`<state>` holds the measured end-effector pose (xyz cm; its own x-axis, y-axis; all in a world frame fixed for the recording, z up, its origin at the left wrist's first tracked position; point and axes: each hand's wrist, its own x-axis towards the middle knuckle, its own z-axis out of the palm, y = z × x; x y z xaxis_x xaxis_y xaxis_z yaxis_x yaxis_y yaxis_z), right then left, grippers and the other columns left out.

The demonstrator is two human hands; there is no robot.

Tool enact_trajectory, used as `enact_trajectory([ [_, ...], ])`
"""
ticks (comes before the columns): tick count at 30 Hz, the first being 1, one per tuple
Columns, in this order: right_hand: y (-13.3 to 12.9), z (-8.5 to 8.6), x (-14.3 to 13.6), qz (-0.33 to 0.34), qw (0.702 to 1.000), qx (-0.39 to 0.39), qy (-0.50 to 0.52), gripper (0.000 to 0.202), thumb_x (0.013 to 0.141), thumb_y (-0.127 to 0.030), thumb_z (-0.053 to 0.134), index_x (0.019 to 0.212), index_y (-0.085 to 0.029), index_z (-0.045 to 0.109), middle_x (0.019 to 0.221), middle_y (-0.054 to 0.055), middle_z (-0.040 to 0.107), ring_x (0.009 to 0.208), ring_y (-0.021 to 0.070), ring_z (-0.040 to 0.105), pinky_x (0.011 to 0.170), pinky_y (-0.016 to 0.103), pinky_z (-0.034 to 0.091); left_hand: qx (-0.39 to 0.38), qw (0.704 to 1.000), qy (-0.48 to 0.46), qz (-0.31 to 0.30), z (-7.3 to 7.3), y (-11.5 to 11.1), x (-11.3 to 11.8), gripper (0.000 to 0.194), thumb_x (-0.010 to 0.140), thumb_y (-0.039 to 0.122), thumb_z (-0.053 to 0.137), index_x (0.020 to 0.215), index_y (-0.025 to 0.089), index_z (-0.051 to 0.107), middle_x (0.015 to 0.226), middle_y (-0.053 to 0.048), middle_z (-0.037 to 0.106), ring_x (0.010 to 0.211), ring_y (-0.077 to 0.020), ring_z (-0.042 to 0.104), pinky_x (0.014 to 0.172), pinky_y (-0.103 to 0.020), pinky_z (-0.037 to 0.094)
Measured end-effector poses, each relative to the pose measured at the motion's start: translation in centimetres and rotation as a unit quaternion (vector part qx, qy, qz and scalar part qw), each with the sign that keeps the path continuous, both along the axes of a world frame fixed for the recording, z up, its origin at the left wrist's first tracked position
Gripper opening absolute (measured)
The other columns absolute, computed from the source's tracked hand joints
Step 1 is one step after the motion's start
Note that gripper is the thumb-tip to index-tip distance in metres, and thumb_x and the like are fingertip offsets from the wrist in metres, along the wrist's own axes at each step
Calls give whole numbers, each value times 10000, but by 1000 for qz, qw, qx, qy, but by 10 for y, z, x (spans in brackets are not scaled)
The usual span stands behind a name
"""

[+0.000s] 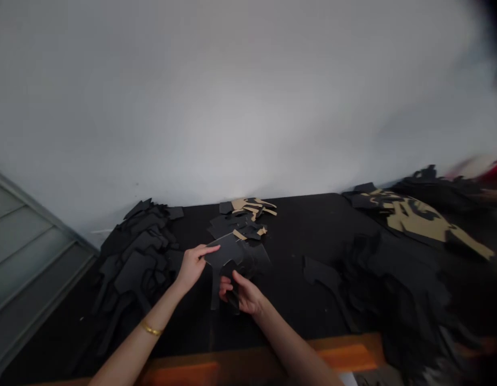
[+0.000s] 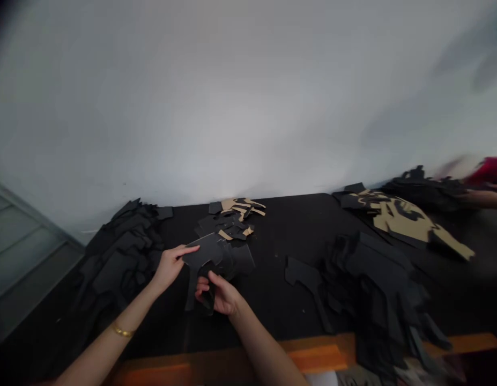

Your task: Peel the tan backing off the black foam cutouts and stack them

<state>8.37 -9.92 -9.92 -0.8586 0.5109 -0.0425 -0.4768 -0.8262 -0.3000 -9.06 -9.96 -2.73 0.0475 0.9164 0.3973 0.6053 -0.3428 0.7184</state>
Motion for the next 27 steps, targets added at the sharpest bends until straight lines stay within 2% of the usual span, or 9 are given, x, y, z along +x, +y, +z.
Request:
enact_trajectory([
  [3,-1,-4,-11,-9,1000,14,-10,408,608,-387,817,738,-175,493,687,-51,399,594,56,358,666,207,413,-2,999,-34,15,-13,-2,-7,494,689,12,415,1010,242,713,964,-45,693,888,-145,637,780,-255,492],
  [6,-3,-8,-16,-29,999,30,-26,393,603,-322,829,750,-181,493,624,-69,385,572,55,358,655,195,385,-13,997,-78,6,-22,-4,-4,435,709,46,453,993,241,719,1049,-49,684,976,-169,629,861,-298,492],
  [9,-3,-11,-16,-22,998,47,-44,401,592,-328,834,721,-174,486,564,-72,379,563,68,387,630,204,371,-40,992,-121,4,-25,-3,2,382,742,97,479,1021,221,708,1031,-58,697,936,-193,655,820,-329,531],
  [12,-3,-14,-12,-9,997,54,-58,476,548,-437,837,687,-163,474,559,-60,409,574,82,436,611,221,378,-59,989,-133,-3,-24,1,7,361,769,129,483,1047,216,697,1007,-58,708,839,-202,681,731,-346,568],
  [15,-5,-17,-6,-16,996,47,-73,543,517,-542,813,755,-162,509,585,-52,459,602,106,498,605,246,407,-41,995,-88,-23,-25,0,15,358,768,97,479,994,240,717,1060,-59,691,879,-205,672,756,-367,570],
  [20,-5,-21,-5,-66,992,16,-107,427,600,-355,817,884,-164,562,702,-32,595,672,98,580,686,249,450,47,993,82,-67,-35,-7,30,538,725,-21,392,1009,311,706,1225,-49,612,1190,-219,507,957,-469,467],
  [22,-2,-23,-7,-62,990,4,-124,353,645,-340,787,845,-142,574,659,-30,588,643,91,586,662,228,447,78,992,96,-37,-34,3,27,533,762,-3,356,1040,305,692,1331,-46,526,1246,-210,453,993,-464,435],
  [24,1,-23,-7,-47,990,1,-129,325,666,-350,769,805,-134,570,567,-54,525,586,84,567,600,202,426,91,990,98,36,-28,26,18,500,825,44,310,1129,260,645,1341,-71,506,1237,-192,463,1026,-435,402],
  [27,4,-21,-5,-36,993,6,-111,327,681,-378,756,743,-144,536,489,-91,396,487,53,470,544,175,381,-5,966,235,108,-19,72,5,462,863,180,399,1318,139,468,1372,-150,461,1273,-230,427,1057,-410,350],
])
